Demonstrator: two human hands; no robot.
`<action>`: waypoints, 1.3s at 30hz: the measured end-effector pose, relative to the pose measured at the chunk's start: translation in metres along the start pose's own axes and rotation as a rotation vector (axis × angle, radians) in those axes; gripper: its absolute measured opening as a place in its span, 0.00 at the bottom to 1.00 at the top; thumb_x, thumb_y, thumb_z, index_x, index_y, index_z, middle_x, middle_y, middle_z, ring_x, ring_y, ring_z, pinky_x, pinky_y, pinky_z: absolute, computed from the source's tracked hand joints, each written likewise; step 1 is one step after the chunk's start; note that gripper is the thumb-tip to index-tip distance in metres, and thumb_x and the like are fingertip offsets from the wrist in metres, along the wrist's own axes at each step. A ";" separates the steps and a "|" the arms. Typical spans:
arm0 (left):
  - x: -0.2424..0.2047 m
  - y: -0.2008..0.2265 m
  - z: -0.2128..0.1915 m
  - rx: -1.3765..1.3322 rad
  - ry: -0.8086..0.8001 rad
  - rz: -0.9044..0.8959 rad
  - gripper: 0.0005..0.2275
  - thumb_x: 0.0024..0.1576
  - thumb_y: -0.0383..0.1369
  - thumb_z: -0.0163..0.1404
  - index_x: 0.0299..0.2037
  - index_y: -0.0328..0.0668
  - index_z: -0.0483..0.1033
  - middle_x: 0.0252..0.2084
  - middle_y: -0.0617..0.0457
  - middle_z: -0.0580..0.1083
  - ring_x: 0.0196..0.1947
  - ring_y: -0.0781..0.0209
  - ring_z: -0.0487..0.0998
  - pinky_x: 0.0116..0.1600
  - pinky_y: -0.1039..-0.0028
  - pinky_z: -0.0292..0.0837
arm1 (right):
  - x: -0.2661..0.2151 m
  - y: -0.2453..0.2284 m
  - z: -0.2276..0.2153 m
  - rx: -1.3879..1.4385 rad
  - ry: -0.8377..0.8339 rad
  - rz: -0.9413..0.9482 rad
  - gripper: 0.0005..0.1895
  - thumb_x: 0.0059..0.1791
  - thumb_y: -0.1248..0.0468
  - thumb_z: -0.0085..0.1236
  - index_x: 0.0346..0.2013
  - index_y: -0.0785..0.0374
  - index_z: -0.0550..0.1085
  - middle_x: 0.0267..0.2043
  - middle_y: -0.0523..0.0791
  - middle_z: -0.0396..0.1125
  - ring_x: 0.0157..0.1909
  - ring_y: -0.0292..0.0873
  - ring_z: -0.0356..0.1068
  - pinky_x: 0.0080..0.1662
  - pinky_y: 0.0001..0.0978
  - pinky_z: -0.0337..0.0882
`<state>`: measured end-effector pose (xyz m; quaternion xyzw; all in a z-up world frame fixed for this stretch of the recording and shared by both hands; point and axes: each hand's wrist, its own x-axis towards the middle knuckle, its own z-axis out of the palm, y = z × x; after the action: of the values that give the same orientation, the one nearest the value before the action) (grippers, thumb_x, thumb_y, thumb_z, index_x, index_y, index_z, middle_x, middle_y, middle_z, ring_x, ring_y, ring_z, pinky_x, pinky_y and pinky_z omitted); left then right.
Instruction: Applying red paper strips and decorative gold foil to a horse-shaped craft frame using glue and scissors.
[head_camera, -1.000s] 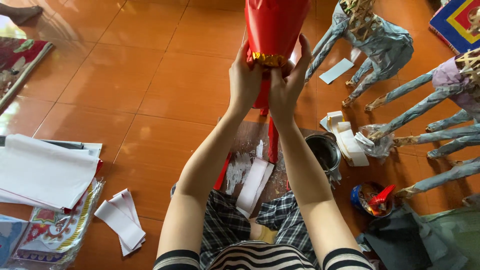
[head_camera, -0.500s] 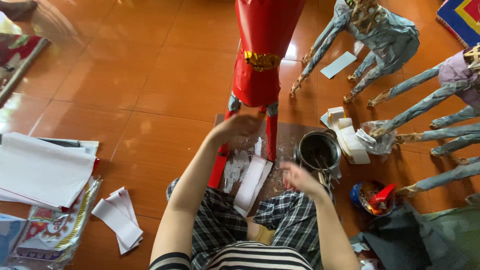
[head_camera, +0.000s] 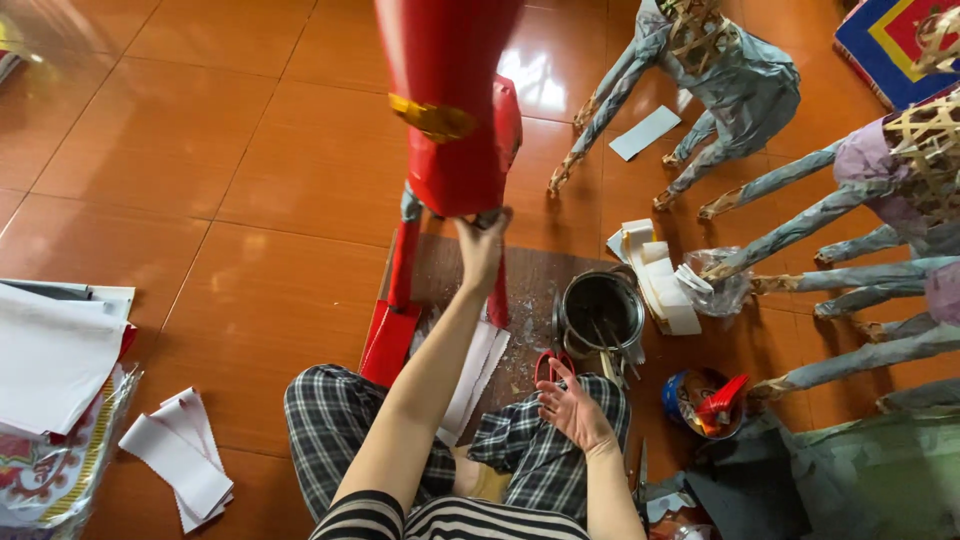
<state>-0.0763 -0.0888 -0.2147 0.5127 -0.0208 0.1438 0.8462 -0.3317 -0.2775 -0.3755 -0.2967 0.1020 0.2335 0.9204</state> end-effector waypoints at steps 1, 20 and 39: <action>0.003 0.014 -0.008 0.004 0.003 -0.001 0.30 0.55 0.31 0.62 0.62 0.41 0.55 0.48 0.54 0.73 0.46 0.64 0.73 0.54 0.75 0.69 | 0.000 -0.001 -0.001 0.002 -0.001 0.004 0.38 0.53 0.47 0.54 0.75 0.48 0.52 0.55 0.49 0.65 0.52 0.44 0.70 0.53 0.43 0.75; 0.014 0.113 -0.215 -0.156 -0.649 -0.455 0.33 0.51 0.44 0.67 0.57 0.29 0.66 0.35 0.48 0.75 0.35 0.52 0.80 0.58 0.55 0.77 | 0.101 0.003 -0.011 -0.856 0.313 -0.501 0.59 0.44 0.68 0.69 0.77 0.54 0.37 0.73 0.49 0.47 0.71 0.43 0.51 0.64 0.40 0.61; -0.068 0.120 -0.214 0.563 -0.472 -0.408 0.09 0.64 0.21 0.50 0.52 0.36 0.65 0.32 0.53 0.71 0.28 0.65 0.77 0.35 0.72 0.75 | 0.146 0.030 -0.040 -1.164 0.409 -0.592 0.09 0.47 0.67 0.68 0.40 0.67 0.79 0.39 0.44 0.76 0.42 0.41 0.74 0.50 0.34 0.72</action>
<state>-0.1976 0.1350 -0.2250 0.7363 -0.0719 -0.1482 0.6563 -0.2220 -0.2260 -0.4706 -0.7967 0.0464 -0.0719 0.5983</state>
